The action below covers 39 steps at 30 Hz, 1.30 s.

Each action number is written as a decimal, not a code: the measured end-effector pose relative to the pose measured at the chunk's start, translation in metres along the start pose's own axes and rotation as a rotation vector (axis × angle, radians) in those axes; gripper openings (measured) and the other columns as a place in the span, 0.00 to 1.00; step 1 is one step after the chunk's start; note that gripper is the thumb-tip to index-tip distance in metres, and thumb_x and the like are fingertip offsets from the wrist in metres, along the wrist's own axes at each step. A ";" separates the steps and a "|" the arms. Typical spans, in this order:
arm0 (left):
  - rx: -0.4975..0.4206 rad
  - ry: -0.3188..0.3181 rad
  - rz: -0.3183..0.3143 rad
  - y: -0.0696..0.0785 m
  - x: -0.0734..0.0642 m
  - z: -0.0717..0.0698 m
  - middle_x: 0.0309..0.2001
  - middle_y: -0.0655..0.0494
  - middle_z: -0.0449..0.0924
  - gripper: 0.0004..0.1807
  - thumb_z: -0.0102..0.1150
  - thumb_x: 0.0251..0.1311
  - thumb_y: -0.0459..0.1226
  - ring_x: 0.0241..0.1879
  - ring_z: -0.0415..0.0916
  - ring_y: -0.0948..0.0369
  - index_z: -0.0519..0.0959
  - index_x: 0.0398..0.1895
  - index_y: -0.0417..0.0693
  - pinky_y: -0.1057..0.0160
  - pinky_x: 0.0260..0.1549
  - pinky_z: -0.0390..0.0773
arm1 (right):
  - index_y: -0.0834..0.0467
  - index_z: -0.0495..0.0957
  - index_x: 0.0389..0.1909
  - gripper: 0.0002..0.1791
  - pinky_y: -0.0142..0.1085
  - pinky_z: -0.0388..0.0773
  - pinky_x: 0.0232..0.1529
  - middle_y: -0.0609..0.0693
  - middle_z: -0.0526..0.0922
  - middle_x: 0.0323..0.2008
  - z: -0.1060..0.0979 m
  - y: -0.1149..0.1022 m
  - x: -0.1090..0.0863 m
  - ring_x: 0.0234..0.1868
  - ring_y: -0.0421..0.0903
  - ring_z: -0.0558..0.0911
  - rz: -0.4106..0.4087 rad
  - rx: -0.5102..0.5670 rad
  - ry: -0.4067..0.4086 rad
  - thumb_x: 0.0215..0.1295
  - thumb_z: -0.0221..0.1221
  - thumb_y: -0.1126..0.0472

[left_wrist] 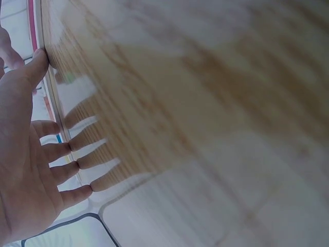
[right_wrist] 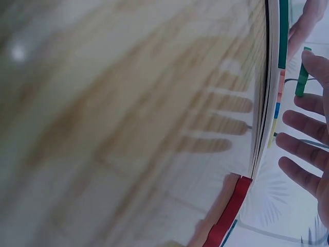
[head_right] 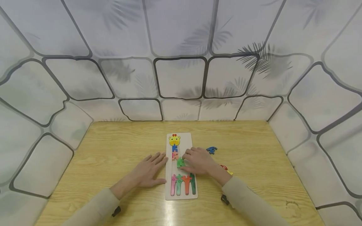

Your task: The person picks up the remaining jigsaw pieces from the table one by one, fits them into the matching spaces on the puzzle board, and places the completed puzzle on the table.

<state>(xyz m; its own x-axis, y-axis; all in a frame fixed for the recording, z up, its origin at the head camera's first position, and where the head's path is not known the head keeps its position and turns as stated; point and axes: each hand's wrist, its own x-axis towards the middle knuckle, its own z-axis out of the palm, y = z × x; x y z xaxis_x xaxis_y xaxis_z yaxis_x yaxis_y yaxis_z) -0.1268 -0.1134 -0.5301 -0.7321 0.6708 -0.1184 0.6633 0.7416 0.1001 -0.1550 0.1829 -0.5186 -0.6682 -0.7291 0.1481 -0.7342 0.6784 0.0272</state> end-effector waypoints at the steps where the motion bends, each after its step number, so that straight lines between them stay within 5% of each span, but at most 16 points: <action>1: 0.001 0.001 0.000 0.000 0.000 0.000 0.85 0.45 0.55 0.52 0.47 0.69 0.72 0.83 0.57 0.44 0.57 0.85 0.50 0.39 0.79 0.64 | 0.45 0.87 0.48 0.24 0.41 0.87 0.50 0.43 0.88 0.47 0.000 0.000 0.001 0.47 0.43 0.87 0.000 0.000 0.000 0.70 0.60 0.31; 30: 0.013 0.008 0.011 0.001 -0.001 -0.001 0.84 0.45 0.57 0.51 0.47 0.69 0.72 0.83 0.58 0.43 0.58 0.85 0.50 0.40 0.78 0.67 | 0.46 0.86 0.54 0.29 0.40 0.87 0.53 0.44 0.88 0.51 0.000 -0.010 0.020 0.50 0.44 0.87 0.034 -0.026 -0.154 0.72 0.56 0.28; 39: 0.010 0.008 0.011 0.001 -0.001 -0.001 0.84 0.45 0.57 0.51 0.47 0.69 0.72 0.83 0.58 0.43 0.58 0.85 0.50 0.40 0.78 0.67 | 0.46 0.86 0.53 0.29 0.41 0.87 0.52 0.45 0.89 0.51 0.002 -0.011 0.024 0.50 0.45 0.88 0.019 -0.035 -0.141 0.71 0.58 0.29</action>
<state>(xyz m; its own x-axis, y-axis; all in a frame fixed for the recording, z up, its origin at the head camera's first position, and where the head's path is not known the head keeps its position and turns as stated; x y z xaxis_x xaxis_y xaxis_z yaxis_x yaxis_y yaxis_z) -0.1260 -0.1132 -0.5285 -0.7260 0.6790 -0.1094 0.6728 0.7341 0.0917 -0.1630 0.1577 -0.5172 -0.6941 -0.7198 0.0085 -0.7181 0.6933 0.0603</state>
